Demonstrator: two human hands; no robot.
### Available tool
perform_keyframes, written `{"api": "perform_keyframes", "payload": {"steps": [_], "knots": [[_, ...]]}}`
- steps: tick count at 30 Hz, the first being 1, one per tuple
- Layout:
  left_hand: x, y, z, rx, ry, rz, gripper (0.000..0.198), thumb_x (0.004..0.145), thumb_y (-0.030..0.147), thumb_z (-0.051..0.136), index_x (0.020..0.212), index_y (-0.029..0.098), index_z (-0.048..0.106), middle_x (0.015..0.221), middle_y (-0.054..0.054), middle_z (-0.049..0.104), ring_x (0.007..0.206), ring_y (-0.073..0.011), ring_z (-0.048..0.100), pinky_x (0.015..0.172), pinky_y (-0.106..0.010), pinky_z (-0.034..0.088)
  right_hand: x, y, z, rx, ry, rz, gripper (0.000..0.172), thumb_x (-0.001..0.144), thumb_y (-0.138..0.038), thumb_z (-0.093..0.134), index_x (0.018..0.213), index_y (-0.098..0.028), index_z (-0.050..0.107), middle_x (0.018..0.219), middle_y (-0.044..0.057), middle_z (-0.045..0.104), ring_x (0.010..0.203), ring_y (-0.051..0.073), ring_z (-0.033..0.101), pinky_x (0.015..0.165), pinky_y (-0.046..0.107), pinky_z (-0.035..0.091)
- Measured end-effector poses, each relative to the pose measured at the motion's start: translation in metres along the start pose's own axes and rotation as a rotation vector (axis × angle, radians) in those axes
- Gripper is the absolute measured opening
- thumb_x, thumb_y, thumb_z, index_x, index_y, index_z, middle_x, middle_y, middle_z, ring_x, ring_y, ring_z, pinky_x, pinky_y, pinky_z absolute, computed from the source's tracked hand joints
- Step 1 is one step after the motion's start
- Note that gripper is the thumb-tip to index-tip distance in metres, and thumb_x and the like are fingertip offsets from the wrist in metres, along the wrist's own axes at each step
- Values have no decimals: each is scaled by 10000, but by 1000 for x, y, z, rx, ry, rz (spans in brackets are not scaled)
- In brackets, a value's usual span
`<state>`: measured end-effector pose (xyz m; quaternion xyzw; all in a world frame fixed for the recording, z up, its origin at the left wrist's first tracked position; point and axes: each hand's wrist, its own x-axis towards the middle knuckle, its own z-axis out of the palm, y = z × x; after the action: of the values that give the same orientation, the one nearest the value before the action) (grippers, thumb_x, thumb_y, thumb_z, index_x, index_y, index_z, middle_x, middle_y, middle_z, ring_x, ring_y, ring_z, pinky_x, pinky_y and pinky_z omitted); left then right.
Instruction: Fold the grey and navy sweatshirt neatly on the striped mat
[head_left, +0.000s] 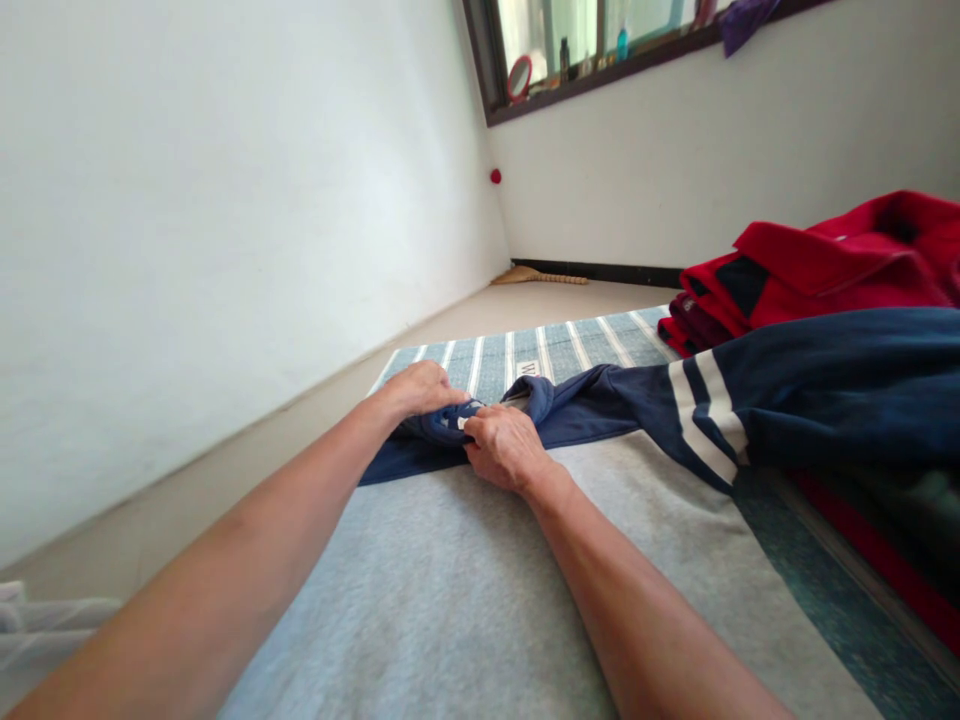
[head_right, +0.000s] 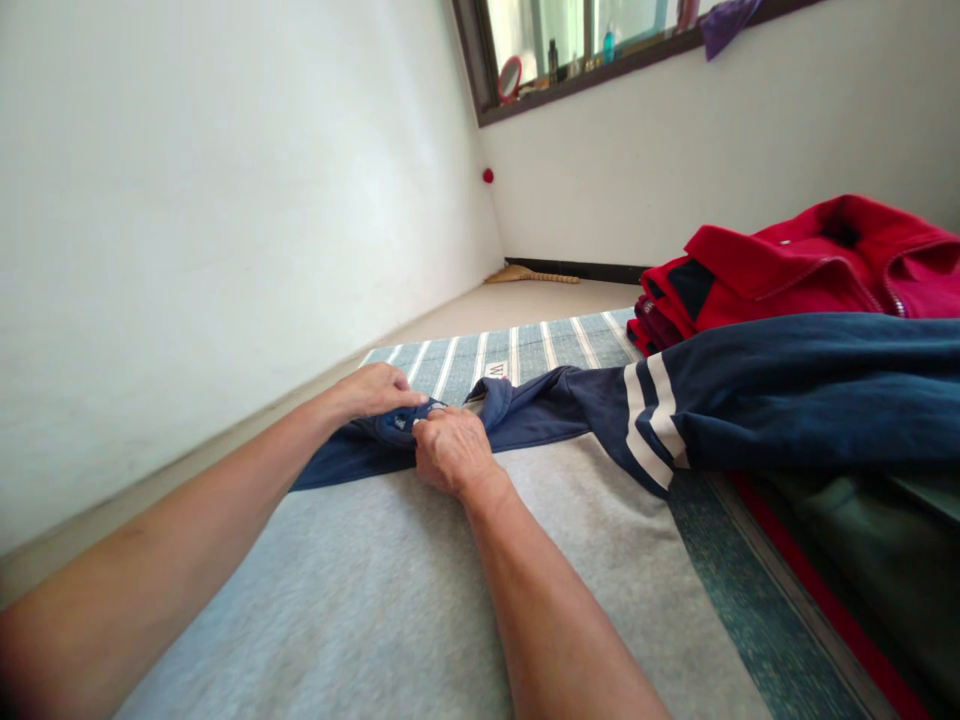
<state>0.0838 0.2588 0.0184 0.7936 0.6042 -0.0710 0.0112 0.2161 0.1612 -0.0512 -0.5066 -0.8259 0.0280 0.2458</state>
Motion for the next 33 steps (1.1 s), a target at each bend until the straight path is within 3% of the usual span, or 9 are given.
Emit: {"api": "perform_keyframes", "payload": {"steps": [3, 6, 12, 18, 22, 26, 28, 30, 33], "knots": [[-10, 5, -2, 95, -73, 16, 181, 590, 367, 656, 584, 186, 643, 561, -13, 596, 586, -181, 555, 481, -259, 296, -1, 0, 0, 7, -4, 1, 236, 843, -207, 445, 886, -172, 675, 916, 77, 681, 879, 212, 622, 758, 291, 451], [-15, 5, -1, 126, -64, -17, 66, 597, 249, 615, 602, 186, 635, 598, -19, 615, 607, -181, 568, 482, -251, 304, -1, 0, 1, 19, 3, 1, 224, 836, -206, 450, 864, -177, 670, 905, 69, 680, 872, 212, 623, 749, 292, 452], [-15, -7, 4, 94, 216, 73, 125, 676, 160, 508, 674, 173, 632, 658, -33, 629, 676, -175, 579, 558, -245, 344, 0, 1, 2, 13, 13, 26, 212, 835, -215, 452, 850, -176, 660, 904, 70, 681, 864, 214, 623, 735, 294, 453], [-11, -15, 13, -49, 287, -72, 136, 707, 160, 500, 714, 164, 635, 623, -11, 599, 655, -160, 561, 557, -235, 357, 0, 1, 3, 11, 25, 26, 212, 837, -234, 450, 859, -182, 655, 897, 64, 679, 857, 223, 623, 730, 307, 457], [2, -8, 15, -66, 235, -44, 161, 687, 186, 549, 807, 162, 652, 713, -20, 640, 688, -155, 570, 568, -226, 368, 0, 0, 3, 1, 10, 29, 221, 847, -229, 443, 874, -177, 656, 914, 73, 681, 871, 224, 623, 742, 307, 456], [18, 3, 10, -17, 2, -64, 184, 637, 323, 637, 721, 163, 667, 651, -15, 628, 641, -161, 567, 513, -227, 348, 0, -1, 2, 8, -15, 44, 225, 850, -224, 442, 888, -174, 658, 933, 83, 683, 883, 218, 624, 755, 300, 454], [22, 8, 7, 48, -85, -35, 114, 614, 287, 639, 619, 173, 654, 581, -7, 604, 621, -162, 561, 515, -228, 344, 0, -1, 2, 14, -11, 44, 224, 848, -225, 445, 890, -176, 659, 934, 79, 684, 883, 218, 624, 758, 300, 455], [23, 12, 6, 83, -103, 4, 67, 611, 221, 605, 573, 182, 644, 558, -6, 602, 624, -165, 560, 531, -230, 344, 0, 0, 2, 15, 4, 41, 225, 849, -226, 443, 883, -178, 660, 929, 73, 685, 876, 217, 625, 759, 302, 455], [23, 16, 6, 105, -37, 66, 114, 623, 170, 549, 611, 193, 660, 648, -19, 654, 682, -173, 571, 570, -232, 349, 1, 1, 2, 15, 18, 37, 229, 856, -233, 439, 884, -178, 660, 932, 70, 686, 871, 213, 624, 761, 299, 455]]}}
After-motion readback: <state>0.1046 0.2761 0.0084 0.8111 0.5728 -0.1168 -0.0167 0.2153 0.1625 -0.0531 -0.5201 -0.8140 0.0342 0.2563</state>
